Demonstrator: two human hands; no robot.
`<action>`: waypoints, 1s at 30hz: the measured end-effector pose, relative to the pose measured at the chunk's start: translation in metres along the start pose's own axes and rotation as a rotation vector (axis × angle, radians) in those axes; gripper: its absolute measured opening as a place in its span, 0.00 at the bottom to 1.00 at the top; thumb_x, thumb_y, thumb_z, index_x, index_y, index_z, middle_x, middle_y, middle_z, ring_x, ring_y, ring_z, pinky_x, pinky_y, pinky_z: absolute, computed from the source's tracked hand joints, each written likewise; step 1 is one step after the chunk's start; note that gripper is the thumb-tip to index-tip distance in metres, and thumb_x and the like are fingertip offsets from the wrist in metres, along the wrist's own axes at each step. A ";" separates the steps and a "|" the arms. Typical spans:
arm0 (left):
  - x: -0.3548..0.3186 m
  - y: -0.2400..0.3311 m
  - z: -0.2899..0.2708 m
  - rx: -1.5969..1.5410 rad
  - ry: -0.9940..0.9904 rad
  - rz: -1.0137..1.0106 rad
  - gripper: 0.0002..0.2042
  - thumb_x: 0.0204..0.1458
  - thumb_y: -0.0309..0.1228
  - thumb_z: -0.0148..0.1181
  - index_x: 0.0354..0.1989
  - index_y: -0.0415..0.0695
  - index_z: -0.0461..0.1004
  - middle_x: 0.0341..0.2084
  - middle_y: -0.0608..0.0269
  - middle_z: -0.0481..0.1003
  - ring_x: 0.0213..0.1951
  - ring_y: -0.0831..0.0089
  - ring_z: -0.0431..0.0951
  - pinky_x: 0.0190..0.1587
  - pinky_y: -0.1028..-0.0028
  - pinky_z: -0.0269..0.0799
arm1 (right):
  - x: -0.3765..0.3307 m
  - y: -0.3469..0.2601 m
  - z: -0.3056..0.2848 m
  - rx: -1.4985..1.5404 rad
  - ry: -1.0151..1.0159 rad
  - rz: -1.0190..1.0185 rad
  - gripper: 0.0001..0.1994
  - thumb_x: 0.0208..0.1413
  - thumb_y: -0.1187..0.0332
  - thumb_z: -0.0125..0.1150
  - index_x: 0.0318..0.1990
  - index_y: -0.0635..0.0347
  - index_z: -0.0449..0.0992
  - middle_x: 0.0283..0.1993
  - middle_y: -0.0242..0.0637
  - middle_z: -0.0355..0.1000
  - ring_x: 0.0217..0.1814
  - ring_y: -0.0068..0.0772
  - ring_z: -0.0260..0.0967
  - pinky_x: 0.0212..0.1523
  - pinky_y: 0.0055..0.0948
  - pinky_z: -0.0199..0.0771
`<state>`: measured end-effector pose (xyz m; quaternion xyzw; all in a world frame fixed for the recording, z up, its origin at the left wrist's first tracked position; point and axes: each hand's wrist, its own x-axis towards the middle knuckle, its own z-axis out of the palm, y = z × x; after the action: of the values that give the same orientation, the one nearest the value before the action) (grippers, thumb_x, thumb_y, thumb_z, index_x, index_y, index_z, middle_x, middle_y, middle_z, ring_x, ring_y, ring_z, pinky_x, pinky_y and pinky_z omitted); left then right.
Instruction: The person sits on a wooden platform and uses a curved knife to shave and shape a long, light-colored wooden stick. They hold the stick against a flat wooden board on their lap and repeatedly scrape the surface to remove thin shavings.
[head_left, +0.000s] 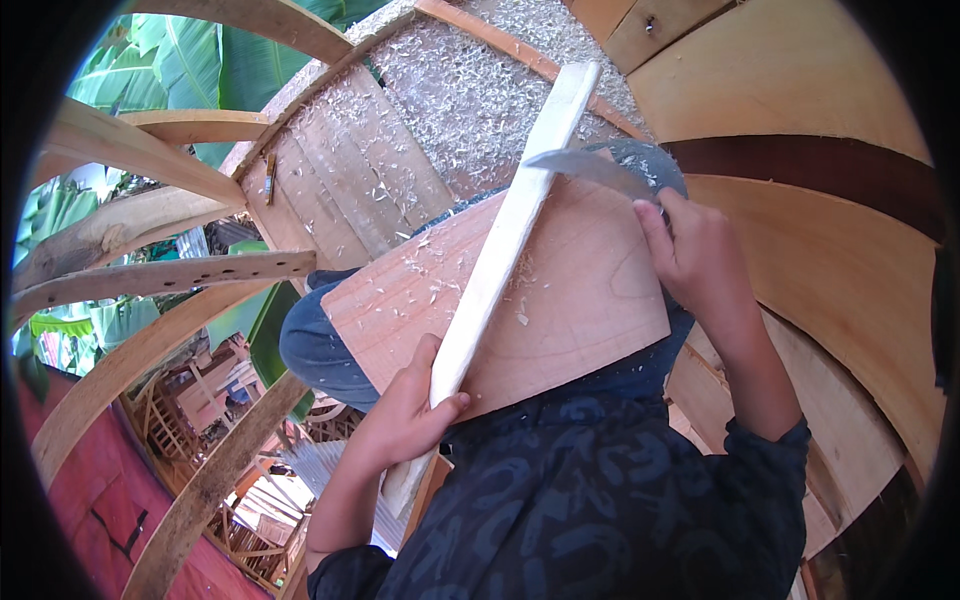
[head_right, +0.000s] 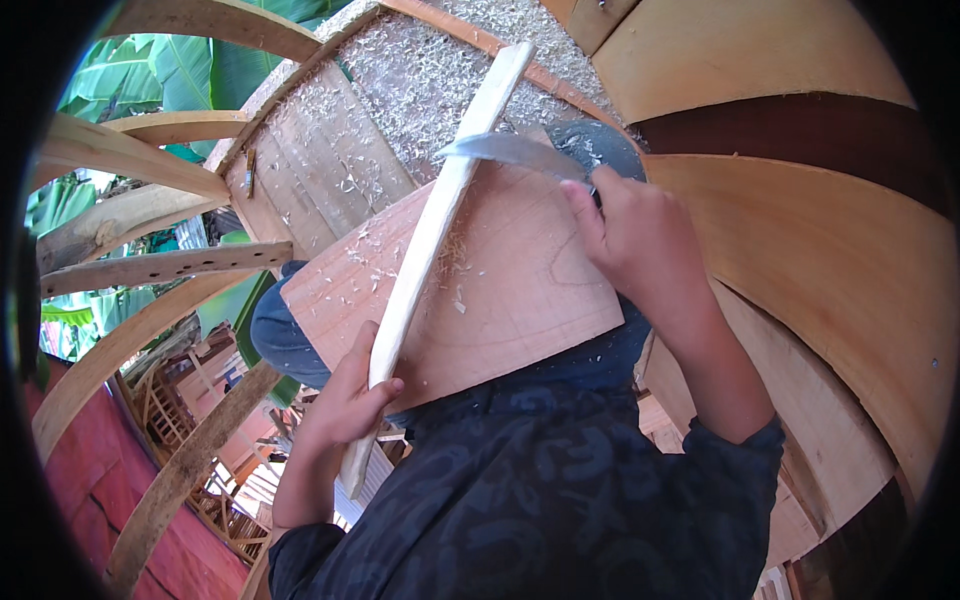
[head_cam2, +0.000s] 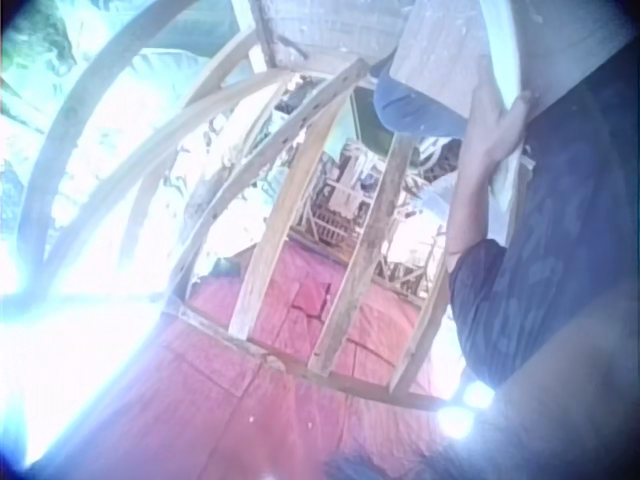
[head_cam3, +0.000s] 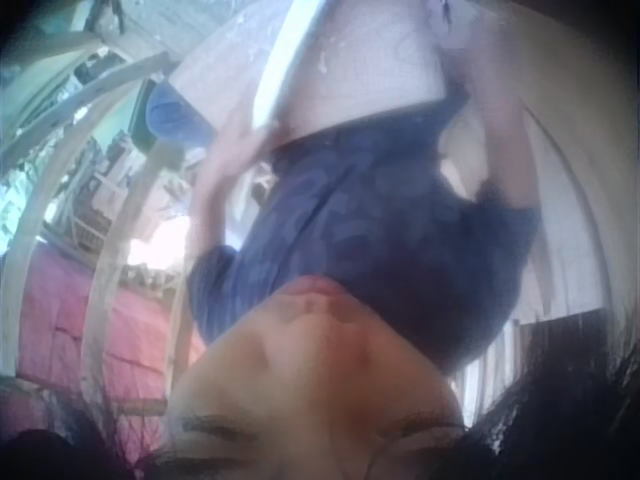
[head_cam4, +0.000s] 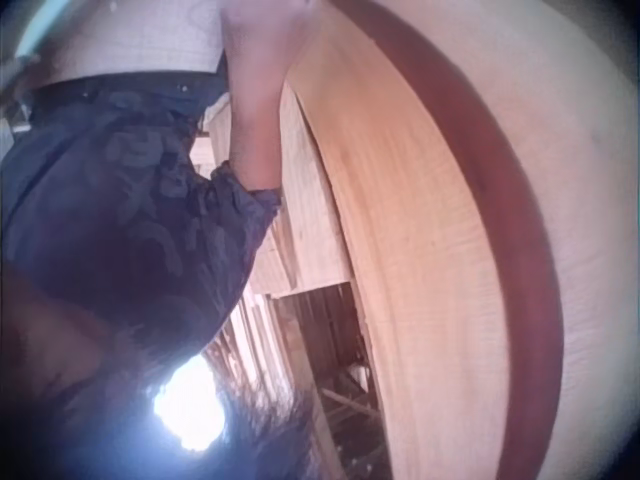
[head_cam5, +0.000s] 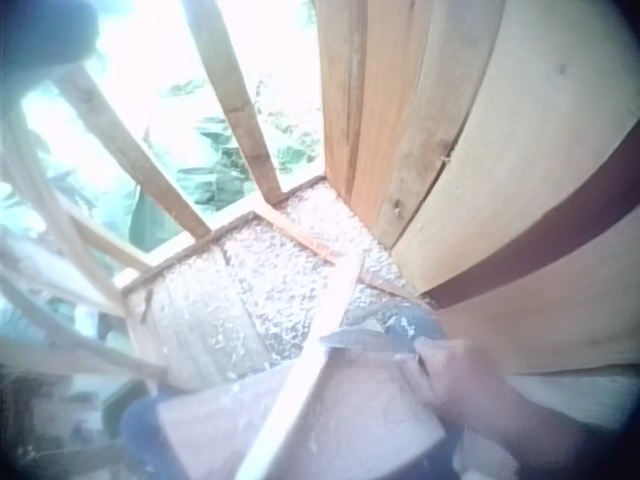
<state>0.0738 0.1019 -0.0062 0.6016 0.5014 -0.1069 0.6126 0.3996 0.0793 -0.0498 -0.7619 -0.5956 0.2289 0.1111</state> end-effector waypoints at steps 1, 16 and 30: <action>-0.001 0.001 0.001 0.000 -0.001 -0.009 0.24 0.49 0.31 0.58 0.52 0.35 0.59 0.29 0.42 0.71 0.36 0.53 0.76 0.43 0.62 0.69 | -0.008 -0.011 0.003 0.022 -0.030 -0.069 0.17 0.63 0.55 0.53 0.28 0.60 0.71 0.23 0.48 0.73 0.26 0.53 0.74 0.27 0.48 0.72; -0.003 -0.002 0.002 0.011 0.002 -0.022 0.24 0.47 0.32 0.59 0.51 0.33 0.61 0.26 0.37 0.73 0.33 0.46 0.78 0.40 0.60 0.71 | 0.009 0.021 -0.003 0.017 0.042 -0.018 0.17 0.64 0.58 0.53 0.27 0.60 0.69 0.21 0.49 0.71 0.24 0.54 0.73 0.26 0.46 0.72; -0.002 -0.003 0.009 0.016 0.059 0.027 0.21 0.46 0.33 0.60 0.46 0.33 0.67 0.25 0.38 0.75 0.32 0.43 0.80 0.37 0.59 0.73 | 0.004 0.024 0.006 -0.081 0.077 0.004 0.17 0.65 0.59 0.52 0.26 0.61 0.68 0.21 0.51 0.70 0.25 0.58 0.70 0.25 0.49 0.69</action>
<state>0.0752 0.0925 -0.0088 0.6160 0.5102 -0.0850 0.5941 0.4183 0.0758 -0.0667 -0.7752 -0.5982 0.1753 0.1024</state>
